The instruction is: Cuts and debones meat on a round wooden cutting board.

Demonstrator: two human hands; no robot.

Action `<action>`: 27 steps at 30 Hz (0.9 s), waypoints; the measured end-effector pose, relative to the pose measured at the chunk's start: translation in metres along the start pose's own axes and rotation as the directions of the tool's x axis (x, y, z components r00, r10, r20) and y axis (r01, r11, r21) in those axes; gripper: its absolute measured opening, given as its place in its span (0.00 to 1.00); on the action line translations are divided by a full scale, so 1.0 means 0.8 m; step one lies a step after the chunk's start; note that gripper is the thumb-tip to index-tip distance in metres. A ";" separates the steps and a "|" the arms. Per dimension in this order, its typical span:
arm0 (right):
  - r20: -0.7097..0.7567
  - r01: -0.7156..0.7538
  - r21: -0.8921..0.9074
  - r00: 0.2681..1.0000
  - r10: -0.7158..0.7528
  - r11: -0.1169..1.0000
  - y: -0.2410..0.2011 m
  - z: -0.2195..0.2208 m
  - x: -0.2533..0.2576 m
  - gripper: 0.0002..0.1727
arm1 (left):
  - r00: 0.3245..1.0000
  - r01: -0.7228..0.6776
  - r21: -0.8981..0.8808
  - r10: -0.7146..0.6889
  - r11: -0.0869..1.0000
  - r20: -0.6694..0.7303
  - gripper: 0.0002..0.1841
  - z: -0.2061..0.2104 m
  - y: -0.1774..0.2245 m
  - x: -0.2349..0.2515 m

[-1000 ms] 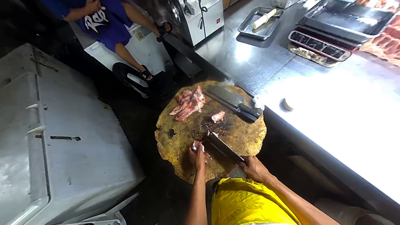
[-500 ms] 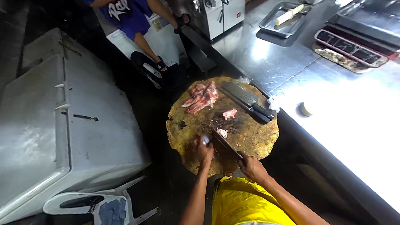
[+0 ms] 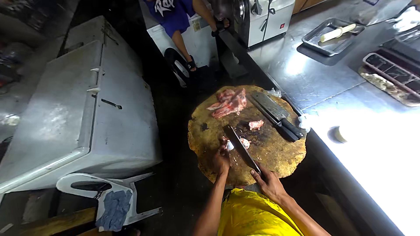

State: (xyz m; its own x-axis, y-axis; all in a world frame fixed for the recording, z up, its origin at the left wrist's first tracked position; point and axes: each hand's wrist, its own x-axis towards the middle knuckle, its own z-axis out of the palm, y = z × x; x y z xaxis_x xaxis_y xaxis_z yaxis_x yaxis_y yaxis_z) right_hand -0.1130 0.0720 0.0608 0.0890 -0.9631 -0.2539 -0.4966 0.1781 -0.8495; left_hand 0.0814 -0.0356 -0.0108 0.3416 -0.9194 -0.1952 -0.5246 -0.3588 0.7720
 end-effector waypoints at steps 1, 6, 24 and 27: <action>0.010 0.004 -0.026 1.000 -0.004 1.000 -0.002 0.004 0.005 0.31 | 1.000 0.010 0.015 -0.010 1.000 -0.009 0.14 0.000 -0.001 0.001; 0.079 -0.075 -0.114 0.993 0.084 0.991 0.004 0.017 0.021 0.32 | 0.994 0.106 0.078 -0.106 0.991 -0.009 0.14 -0.001 0.008 0.006; -0.397 0.824 0.047 0.534 -0.746 0.565 -0.138 -0.034 0.052 0.26 | 0.997 0.068 -0.075 -0.070 0.995 -0.016 0.17 -0.012 -0.005 -0.003; -0.069 0.245 -0.241 0.961 -0.268 0.939 -0.018 0.024 0.050 0.27 | 0.996 0.085 0.002 -0.085 0.996 -0.020 0.16 -0.014 -0.006 -0.004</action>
State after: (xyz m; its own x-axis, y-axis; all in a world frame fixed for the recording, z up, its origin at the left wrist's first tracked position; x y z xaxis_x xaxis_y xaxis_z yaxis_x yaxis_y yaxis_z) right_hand -0.0856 0.0347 0.0542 0.1596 -0.9871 0.0156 -0.6524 -0.1173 -0.7487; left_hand 0.0919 -0.0294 -0.0074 0.4005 -0.8822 -0.2477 -0.4953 -0.4359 0.7514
